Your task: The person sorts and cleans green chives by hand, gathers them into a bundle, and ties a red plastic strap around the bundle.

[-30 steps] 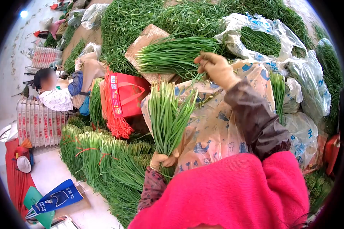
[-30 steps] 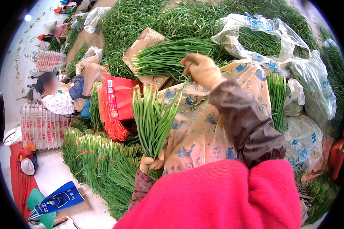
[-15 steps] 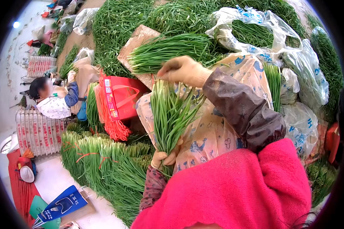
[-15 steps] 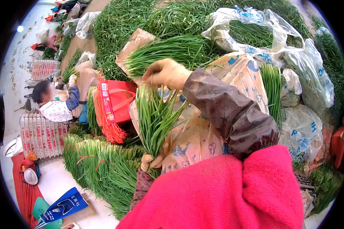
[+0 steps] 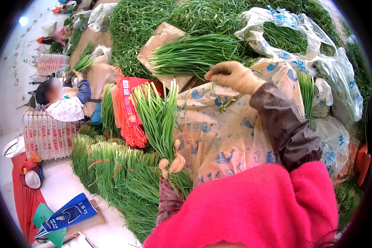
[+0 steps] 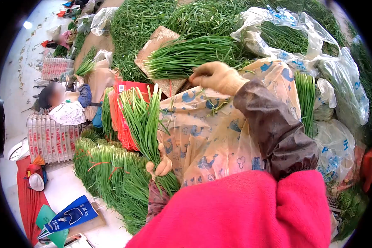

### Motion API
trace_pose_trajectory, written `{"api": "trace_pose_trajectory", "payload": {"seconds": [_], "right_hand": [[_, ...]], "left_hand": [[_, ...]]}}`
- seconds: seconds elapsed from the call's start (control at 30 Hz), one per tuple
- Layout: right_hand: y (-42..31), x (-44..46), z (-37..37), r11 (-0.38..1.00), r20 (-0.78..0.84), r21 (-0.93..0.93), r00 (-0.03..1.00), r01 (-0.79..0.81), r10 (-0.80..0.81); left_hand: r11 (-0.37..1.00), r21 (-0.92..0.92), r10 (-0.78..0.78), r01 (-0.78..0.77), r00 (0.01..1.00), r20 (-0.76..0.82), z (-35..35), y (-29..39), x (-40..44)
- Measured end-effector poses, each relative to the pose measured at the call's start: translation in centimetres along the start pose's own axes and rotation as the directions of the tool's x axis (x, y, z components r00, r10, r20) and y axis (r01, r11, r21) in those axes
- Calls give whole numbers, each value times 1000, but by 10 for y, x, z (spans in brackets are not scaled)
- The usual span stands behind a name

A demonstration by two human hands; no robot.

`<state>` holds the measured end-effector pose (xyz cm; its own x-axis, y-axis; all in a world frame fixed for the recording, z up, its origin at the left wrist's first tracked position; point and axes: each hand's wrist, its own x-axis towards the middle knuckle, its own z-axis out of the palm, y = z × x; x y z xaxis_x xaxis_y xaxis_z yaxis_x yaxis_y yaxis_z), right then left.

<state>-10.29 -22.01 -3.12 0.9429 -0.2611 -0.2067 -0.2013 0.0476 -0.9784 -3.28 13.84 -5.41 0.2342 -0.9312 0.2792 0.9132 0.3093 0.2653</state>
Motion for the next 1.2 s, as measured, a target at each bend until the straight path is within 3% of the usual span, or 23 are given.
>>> {"api": "trace_pose_trajectory", "payload": {"seconds": [0.07,0.13,0.17,0.27,0.33,0.37,0.4,0.47,0.53,0.6,0.63,0.67,0.73,0.8,0.87,0.93,1.0,1.03,1.07,1.1,1.13,1.17,1.2], "right_hand": [[-14,1,20,973,169,-140,972,185,-161],[-39,-6,34,781,231,-507,931,364,-283],[-25,3,50,704,238,-617,936,351,-258],[-24,7,88,744,265,-609,955,275,-135],[-31,1,103,936,332,-344,942,73,49],[-8,6,115,952,381,-202,914,228,-138],[-9,3,115,953,387,-198,912,229,-139],[-16,-2,113,988,538,-156,839,13,75],[-26,-5,106,985,498,-174,862,-4,92],[-37,-9,85,968,395,184,915,-169,84],[-27,-2,77,956,366,164,915,-244,170],[-20,3,70,872,286,374,933,-317,217],[-4,13,52,552,234,773,950,-312,209],[0,17,36,504,137,827,960,-247,245],[1,20,16,275,-10,961,984,-39,175],[9,27,-15,194,-151,975,967,111,206],[19,31,-37,289,-188,952,939,102,287],[23,27,-37,666,-325,746,885,23,333],[55,33,-49,950,-355,210,887,-232,295],[90,37,-30,775,-594,-453,798,-440,106],[84,26,-15,581,-543,-656,836,-481,80],[76,15,-1,342,-489,-811,871,-476,53],[35,4,9,529,-257,-764,926,-370,276]], "left_hand": [[997,74,12,-12,1000,3,0,3,-2],[1000,26,18,-18,1000,-5,0,1,1],[1000,-7,6,-6,999,34,1,0,7],[998,-61,27,-21,995,92,2,-11,14],[995,-81,61,-52,991,115,1,-14,18],[996,-81,54,-44,991,125,1,-14,19],[996,-79,47,-37,990,134,2,-14,18],[996,-84,43,-33,992,122,3,-14,16],[994,-104,31,-15,987,156,4,-15,18],[992,-129,25,-9,992,127,10,-14,14],[989,-145,-24,39,994,104,13,-13,13],[983,-163,-76,89,994,81,14,-12,12],[974,-179,-115,142,981,155,12,-14,14],[979,-147,-145,139,989,-28,20,-24,7],[968,-138,-222,208,971,-92,28,-23,6],[965,-132,-251,225,939,-234,40,-24,2],[969,-63,-247,240,910,-334,41,-19,-9],[969,-27,-241,246,909,-341,40,-17,-11],[968,10,-233,252,908,-348,41,-14,-12],[965,66,-205,255,885,-417,46,-12,-12],[957,121,-176,264,858,-483,51,-10,-11],[856,301,-189,419,797,-574,46,-6,-18],[787,356,-198,504,753,-628,49,-5,-11]]}}
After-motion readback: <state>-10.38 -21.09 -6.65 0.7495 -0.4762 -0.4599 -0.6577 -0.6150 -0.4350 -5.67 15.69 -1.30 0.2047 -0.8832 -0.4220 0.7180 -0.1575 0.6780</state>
